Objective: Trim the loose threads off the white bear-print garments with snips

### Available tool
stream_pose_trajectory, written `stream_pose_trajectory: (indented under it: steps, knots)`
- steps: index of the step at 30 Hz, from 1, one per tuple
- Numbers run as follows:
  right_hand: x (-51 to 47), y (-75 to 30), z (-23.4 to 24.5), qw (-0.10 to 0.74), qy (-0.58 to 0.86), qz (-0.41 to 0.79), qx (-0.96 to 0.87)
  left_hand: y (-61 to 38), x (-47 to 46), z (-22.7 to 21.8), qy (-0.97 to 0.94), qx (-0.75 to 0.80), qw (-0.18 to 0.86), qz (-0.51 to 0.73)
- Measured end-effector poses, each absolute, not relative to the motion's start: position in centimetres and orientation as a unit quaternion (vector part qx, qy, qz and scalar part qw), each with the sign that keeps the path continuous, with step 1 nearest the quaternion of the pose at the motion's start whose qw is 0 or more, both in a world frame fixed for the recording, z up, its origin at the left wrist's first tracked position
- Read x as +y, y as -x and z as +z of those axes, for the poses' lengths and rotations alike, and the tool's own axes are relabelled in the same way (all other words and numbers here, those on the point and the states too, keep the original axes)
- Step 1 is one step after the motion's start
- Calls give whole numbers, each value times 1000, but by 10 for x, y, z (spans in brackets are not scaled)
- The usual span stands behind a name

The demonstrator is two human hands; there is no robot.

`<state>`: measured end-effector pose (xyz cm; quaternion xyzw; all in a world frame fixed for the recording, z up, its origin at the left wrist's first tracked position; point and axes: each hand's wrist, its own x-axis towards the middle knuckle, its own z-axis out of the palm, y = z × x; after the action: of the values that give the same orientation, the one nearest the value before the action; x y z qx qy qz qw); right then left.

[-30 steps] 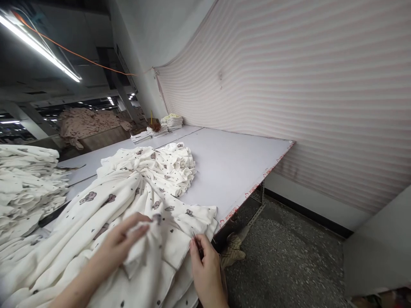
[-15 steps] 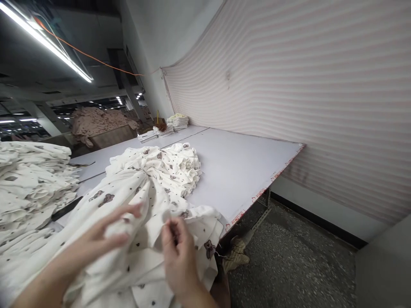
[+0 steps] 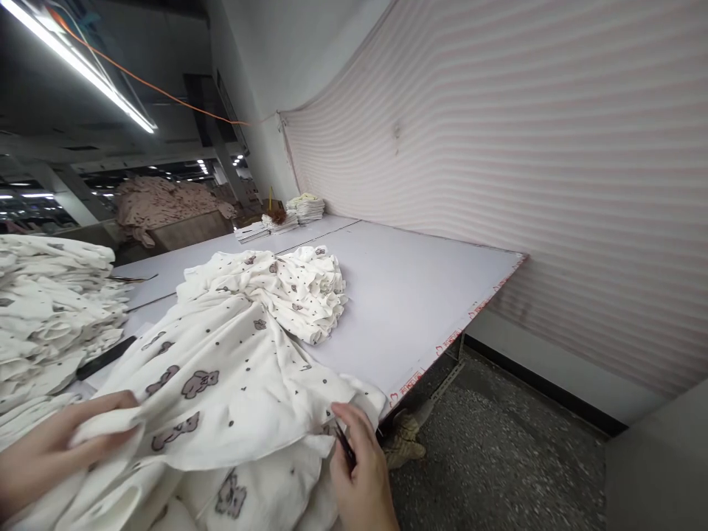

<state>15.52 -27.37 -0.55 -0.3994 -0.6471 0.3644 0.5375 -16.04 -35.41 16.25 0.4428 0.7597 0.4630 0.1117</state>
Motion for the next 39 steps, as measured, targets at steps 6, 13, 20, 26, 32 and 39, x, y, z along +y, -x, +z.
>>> stream_pose_trajectory:
  steps: [6, 13, 20, 26, 32, 39]
  knots:
    - [-247, -143, 3, 450, 386, 404, -697, 109, -316, 153, -563, 789, 50, 241]
    - [-240, -139, 40, 459, 346, 475, -666, 31, -310, 115, -764, 642, 14, 71]
    - [-250, -144, 51, 473, 390, 391, -687, 33, -308, 113, -734, 629, 119, 228]
    - [-263, -140, 55, 448, 336, 338, -756, 41, -312, 109, -709, 619, 153, 301]
    - [-266, -133, 55, 445, 339, 308, -770, 40, -312, 109, -705, 616, 139, 322]
    - [-246, -119, 53, 445, 380, 293, -756, 52, -302, 133, -617, 657, 339, 269]
